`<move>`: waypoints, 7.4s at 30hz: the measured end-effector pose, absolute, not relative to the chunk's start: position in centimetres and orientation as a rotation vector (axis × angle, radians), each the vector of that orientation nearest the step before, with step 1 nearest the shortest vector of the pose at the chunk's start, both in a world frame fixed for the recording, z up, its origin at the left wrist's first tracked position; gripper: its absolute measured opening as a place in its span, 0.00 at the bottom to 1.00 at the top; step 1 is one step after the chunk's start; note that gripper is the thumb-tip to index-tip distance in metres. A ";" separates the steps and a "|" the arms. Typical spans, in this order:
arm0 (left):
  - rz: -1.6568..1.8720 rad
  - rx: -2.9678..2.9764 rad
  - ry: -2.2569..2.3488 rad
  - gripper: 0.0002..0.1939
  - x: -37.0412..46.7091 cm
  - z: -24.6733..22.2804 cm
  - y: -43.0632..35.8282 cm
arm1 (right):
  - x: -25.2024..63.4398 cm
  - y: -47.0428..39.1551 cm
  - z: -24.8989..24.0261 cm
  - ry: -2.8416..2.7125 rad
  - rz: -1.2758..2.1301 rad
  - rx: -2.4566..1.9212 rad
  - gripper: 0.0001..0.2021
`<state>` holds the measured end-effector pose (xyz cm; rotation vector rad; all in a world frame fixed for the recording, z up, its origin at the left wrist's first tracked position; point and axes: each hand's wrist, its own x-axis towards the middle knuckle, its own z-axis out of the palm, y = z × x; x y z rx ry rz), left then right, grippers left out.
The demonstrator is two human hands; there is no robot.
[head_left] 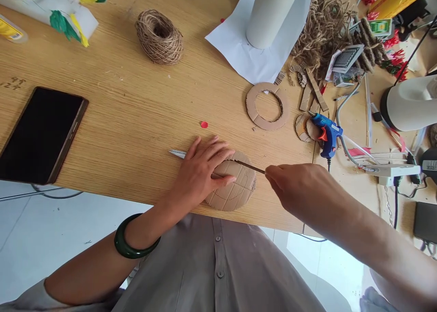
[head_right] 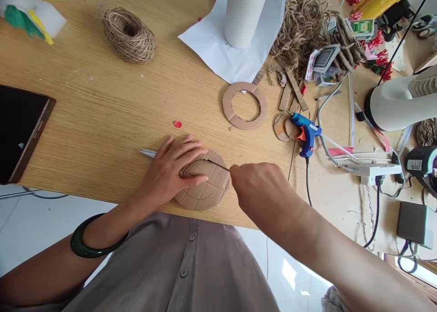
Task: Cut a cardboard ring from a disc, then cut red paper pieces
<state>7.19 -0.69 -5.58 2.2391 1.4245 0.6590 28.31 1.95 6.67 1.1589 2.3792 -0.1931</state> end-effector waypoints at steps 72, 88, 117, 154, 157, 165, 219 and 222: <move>0.437 1.149 1.272 0.19 8.0 -1.5 1.6 | 27.1 -1.0 -6.2 3.021 -0.923 2.544 0.05; 0.506 1.149 1.313 0.19 7.4 -1.5 0.6 | 26.9 -1.2 -6.3 2.960 -0.909 2.558 0.07; 0.896 2.244 1.405 0.27 5.3 -5.8 -2.3 | 27.3 2.5 -3.6 3.083 -0.680 2.053 0.11; 0.874 2.342 1.057 0.31 5.2 -6.3 -1.4 | 29.1 -2.2 -2.9 2.765 -1.126 2.129 0.11; 0.946 2.375 1.138 0.30 5.3 -6.2 -1.5 | 29.7 -2.2 -2.3 2.775 -1.052 2.129 0.09; 0.962 2.361 1.248 0.26 5.1 -6.4 -1.9 | 30.2 -3.4 -0.3 2.432 -1.444 2.003 0.13; 0.834 2.218 1.572 0.23 5.7 -5.8 -2.6 | 29.3 0.7 3.2 2.990 0.041 1.106 0.11; 0.837 2.222 1.572 0.23 5.7 -5.9 -2.6 | 29.3 0.8 3.3 2.996 0.052 1.085 0.11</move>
